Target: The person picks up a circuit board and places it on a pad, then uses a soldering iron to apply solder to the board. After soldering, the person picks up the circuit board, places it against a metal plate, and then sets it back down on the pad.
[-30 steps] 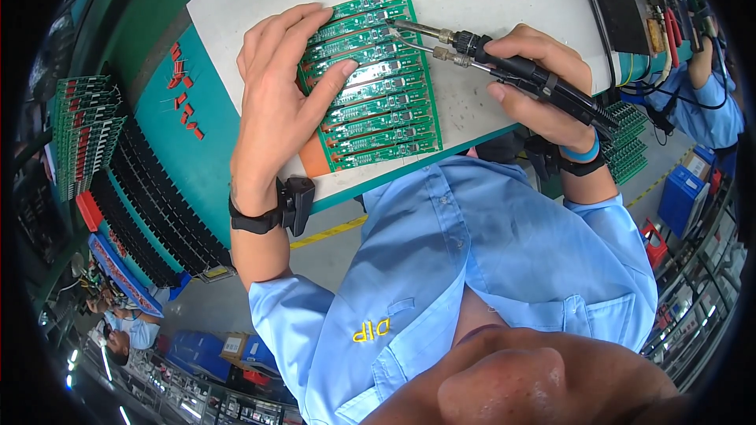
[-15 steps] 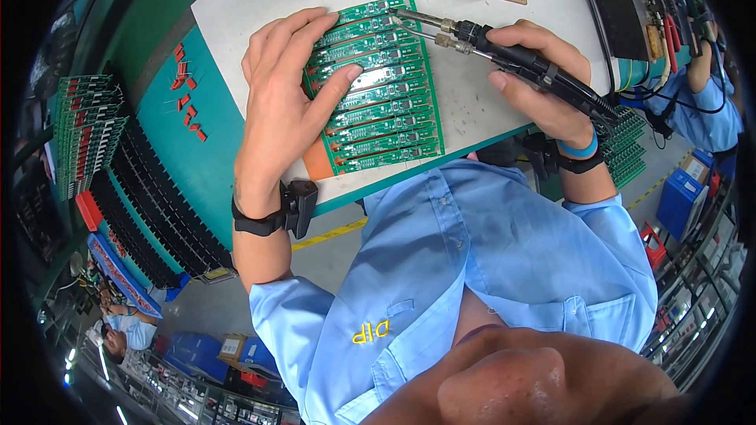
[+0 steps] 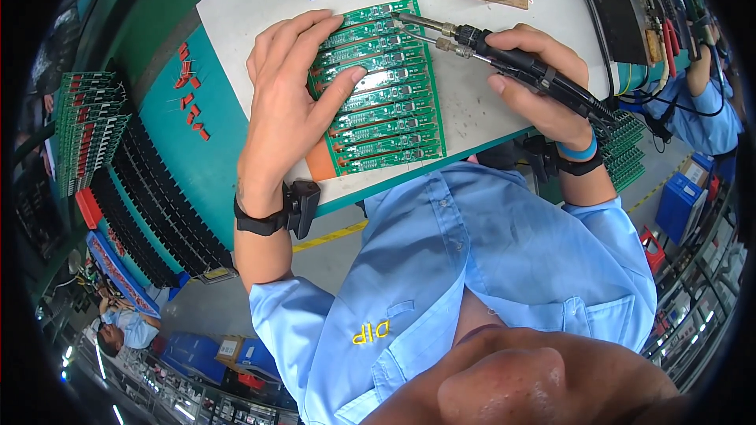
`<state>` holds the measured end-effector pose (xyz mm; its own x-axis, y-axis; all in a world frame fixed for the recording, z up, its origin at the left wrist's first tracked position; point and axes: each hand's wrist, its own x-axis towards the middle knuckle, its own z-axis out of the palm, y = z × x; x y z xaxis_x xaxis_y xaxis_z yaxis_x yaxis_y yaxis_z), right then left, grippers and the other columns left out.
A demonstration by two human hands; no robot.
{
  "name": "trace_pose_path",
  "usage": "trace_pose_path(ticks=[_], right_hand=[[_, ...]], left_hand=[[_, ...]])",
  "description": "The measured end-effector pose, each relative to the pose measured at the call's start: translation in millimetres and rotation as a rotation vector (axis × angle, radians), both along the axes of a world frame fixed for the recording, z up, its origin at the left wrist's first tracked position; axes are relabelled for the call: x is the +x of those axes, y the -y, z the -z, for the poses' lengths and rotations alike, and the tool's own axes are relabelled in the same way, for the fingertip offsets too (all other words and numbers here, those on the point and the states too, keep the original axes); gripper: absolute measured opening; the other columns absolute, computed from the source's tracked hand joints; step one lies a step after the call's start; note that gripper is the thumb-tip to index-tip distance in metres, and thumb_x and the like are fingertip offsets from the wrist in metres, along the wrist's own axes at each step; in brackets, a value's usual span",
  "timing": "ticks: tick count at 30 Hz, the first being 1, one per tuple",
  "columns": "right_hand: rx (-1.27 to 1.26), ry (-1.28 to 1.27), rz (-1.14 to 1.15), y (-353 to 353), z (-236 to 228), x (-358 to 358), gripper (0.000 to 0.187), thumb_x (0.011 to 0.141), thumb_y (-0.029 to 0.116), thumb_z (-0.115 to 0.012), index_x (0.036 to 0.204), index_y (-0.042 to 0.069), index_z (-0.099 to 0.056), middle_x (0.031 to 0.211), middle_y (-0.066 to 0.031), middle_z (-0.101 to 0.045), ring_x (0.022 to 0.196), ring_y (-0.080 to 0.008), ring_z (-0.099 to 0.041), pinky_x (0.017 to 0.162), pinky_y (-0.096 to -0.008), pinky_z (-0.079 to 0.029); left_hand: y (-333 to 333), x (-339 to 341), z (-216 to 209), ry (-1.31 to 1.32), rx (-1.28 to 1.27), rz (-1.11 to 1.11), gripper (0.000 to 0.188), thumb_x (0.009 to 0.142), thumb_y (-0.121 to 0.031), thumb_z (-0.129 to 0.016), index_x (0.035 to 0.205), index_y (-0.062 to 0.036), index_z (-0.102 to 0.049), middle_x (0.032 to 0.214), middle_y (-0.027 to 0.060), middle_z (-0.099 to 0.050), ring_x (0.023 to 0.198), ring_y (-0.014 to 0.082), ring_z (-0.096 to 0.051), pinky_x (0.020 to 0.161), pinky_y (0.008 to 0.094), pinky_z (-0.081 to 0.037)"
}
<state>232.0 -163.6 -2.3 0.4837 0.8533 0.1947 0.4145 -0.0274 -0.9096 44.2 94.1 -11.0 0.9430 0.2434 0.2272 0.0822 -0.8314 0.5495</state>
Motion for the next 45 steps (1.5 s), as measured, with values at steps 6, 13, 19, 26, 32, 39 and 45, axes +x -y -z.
trace_pose_path(ticks=[6, 13, 19, 26, 32, 39, 45], right_hand=[[-0.006, 0.007, -0.011, 0, 1, 1, 0.039, 0.082, -0.004, -0.075, 0.12, -0.004, -0.067, 0.102, -0.009, -0.069, 0.093, -0.0144, -0.067, 0.083, -0.0262, -0.052], [0.013, 0.02, 0.015, 6, -5, 5, 0.039, 0.082, -0.003, -0.075, 0.12, -0.004, -0.066, 0.102, -0.0105, -0.067, 0.09, -0.0156, -0.065, 0.082, -0.0279, -0.051], [0.128, 0.119, 0.141, 33, 0, 8, 0.042, 0.084, -0.003, -0.075, 0.124, -0.004, -0.064, 0.109, -0.0117, -0.065, 0.093, -0.0169, -0.063, 0.085, -0.0294, -0.05], [0.324, -0.162, 0.445, 36, 32, 5, 0.052, 0.086, -0.001, -0.077, 0.134, -0.001, -0.059, 0.119, -0.0093, -0.062, 0.104, -0.0154, -0.06, 0.089, -0.0288, -0.05], [0.272, -0.026, 0.451, 32, 34, 5, 0.051, 0.087, 0.0, -0.076, 0.136, 0.0, -0.059, 0.115, -0.0071, -0.065, 0.1, -0.0143, -0.062, 0.09, -0.0295, -0.051], [0.311, 0.03, 0.556, 41, 48, 10, 0.049, 0.093, 0.004, -0.074, 0.139, -0.001, -0.057, 0.116, -0.0093, -0.069, 0.103, -0.0145, -0.066, 0.093, -0.0274, -0.052], [0.323, 0.035, 0.521, 41, 53, 9, 0.049, 0.093, 0.005, -0.074, 0.139, -0.002, -0.057, 0.116, -0.0106, -0.069, 0.103, -0.0145, -0.066, 0.093, -0.0272, -0.052]], left_hand=[[0, 0, 1, 0.0, 0.0, -0.006, 0.051, 0.086, -0.023, -0.082, 0.13, -0.0039, -0.066, 0.135, 0.0106, -0.063, 0.125, 0.0319, -0.054, 0.11, 0.043, -0.035], [-2, 3, -4, 0.008, 0.002, 0.005, 0.052, 0.085, -0.022, -0.082, 0.13, -0.0031, -0.065, 0.135, 0.0109, -0.063, 0.125, 0.0326, -0.053, 0.11, 0.0433, -0.035], [3, 0, -9, 0.011, 0.004, 0.006, 0.056, 0.082, -0.02, -0.083, 0.131, -0.0019, -0.064, 0.135, 0.0131, -0.062, 0.126, 0.0346, -0.053, 0.111, 0.0447, -0.036], [10, 0, -17, -0.002, 0.025, -0.058, 0.061, 0.08, -0.019, -0.085, 0.133, -0.0012, -0.062, 0.131, 0.0145, -0.061, 0.126, 0.0357, -0.053, 0.111, 0.0455, -0.037], [7, -5, -27, 0.099, -0.199, -0.118, 0.064, 0.075, -0.014, -0.088, 0.132, 0.0, -0.061, 0.124, 0.016, -0.061, 0.118, 0.0348, -0.059, 0.103, 0.0417, -0.047], [-3, 0, -3, 0.157, -0.843, -0.099, 0.047, 0.091, -0.011, -0.08, 0.131, 0.0013, -0.06, 0.123, 0.0131, -0.064, 0.108, 0.0193, -0.067, 0.089, 0.0302, -0.055], [-5, -6, -12, 0.109, -1.078, -0.143, 0.032, 0.102, -0.01, -0.066, 0.131, 0.0014, -0.06, 0.118, 0.0087, -0.068, 0.105, 0.0126, -0.066, 0.086, 0.0261, -0.054]])
